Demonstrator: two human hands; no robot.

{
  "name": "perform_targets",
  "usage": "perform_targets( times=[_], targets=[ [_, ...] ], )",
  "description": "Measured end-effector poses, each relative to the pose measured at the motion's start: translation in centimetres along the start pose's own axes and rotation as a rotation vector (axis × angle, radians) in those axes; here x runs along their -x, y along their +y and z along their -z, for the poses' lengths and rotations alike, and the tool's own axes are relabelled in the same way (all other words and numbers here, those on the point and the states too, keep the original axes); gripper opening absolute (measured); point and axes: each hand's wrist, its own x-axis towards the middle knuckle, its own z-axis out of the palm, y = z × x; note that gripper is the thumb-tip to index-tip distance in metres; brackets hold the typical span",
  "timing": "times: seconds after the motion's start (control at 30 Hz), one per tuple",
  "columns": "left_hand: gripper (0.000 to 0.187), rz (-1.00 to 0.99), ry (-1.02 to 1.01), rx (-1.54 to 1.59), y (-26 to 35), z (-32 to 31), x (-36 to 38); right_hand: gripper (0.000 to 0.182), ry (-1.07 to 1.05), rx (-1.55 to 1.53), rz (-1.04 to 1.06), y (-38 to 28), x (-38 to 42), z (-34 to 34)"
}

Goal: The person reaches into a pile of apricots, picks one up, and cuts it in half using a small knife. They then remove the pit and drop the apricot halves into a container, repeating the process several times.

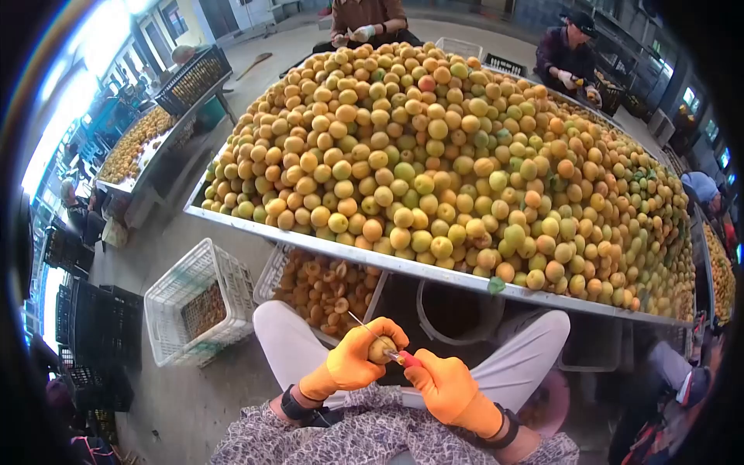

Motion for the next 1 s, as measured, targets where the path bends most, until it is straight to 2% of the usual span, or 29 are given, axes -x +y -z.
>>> perform_targets(
  times=[0.1,0.23,0.37,0.4,0.43,0.47,0.5,0.57,0.6,0.63,0.7,0.77,0.83,0.9,0.93,0.97,1.0],
  targets=[
    [0.041,0.075,-0.006,-0.058,0.0,-0.8,0.9,0.024,-0.044,0.016,-0.02,0.9,0.9,-1.2],
    [0.028,0.055,0.082,-0.058,-1.6,-1.7,0.3,0.024,0.089,0.063,0.04,2.7,0.6,-2.5],
    [0.026,0.122,0.149,-0.088,-2.1,-1.8,-0.1,0.026,0.168,0.051,0.103,4.8,-0.5,-3.5],
    [0.028,0.156,0.164,-0.081,-2.0,-1.6,-0.3,0.029,0.167,-0.062,0.066,5.2,-0.7,-3.8],
    [0.028,0.148,0.163,-0.093,-2.7,-1.5,-0.5,0.032,0.163,-0.178,0.028,5.6,-0.7,-4.4],
    [0.029,0.012,0.227,-0.243,-4.0,-1.5,-0.9,0.039,0.178,-0.398,-0.006,5.8,-0.9,-5.2],
    [0.031,-0.121,0.288,-0.389,-4.3,-1.5,-1.3,0.039,0.182,-0.399,0.002,5.8,-1.0,-4.8],
    [0.033,-0.129,0.277,-0.391,-4.6,-1.4,-1.7,0.044,-0.104,-0.886,-0.356,5.9,-0.9,-3.4],
    [0.032,-0.129,0.284,-0.407,-4.7,-1.4,-1.9,0.047,-0.181,-0.933,-0.451,5.4,-1.1,-2.7],
    [0.032,-0.127,0.289,-0.422,-4.7,-1.4,-2.0,0.047,-0.171,-0.94,-0.448,5.2,-1.0,-2.2],
    [0.032,-0.14,0.274,-0.348,-4.4,-1.4,-2.3,0.051,-0.343,-1.255,-0.547,4.9,-0.7,-1.0],
    [0.038,-0.235,0.335,-0.261,-4.0,-0.8,-2.8,0.056,-0.43,-1.358,-0.507,4.2,0.9,0.3],
    [0.044,-0.158,0.306,-0.103,-4.1,-0.2,-2.8,0.058,-0.568,-1.536,-0.238,5.4,2.2,2.4],
    [0.046,-0.181,0.249,-0.054,-3.0,-0.5,-2.6,0.056,-0.135,-1.179,-0.09,5.6,3.0,3.7],
    [0.049,-0.204,0.195,0.003,-2.3,-0.8,-2.6,0.047,0.141,-0.738,-0.154,5.7,2.0,4.0],
    [0.049,-0.212,0.184,-0.003,-1.8,-0.9,-2.7,0.036,0.498,0.101,0.021,5.3,1.3,3.5],
    [0.05,-0.216,0.161,0.036,-1.6,-1.0,-2.6,0.034,0.46,-0.055,0.003,4.7,1.8,3.5]
  ],
)
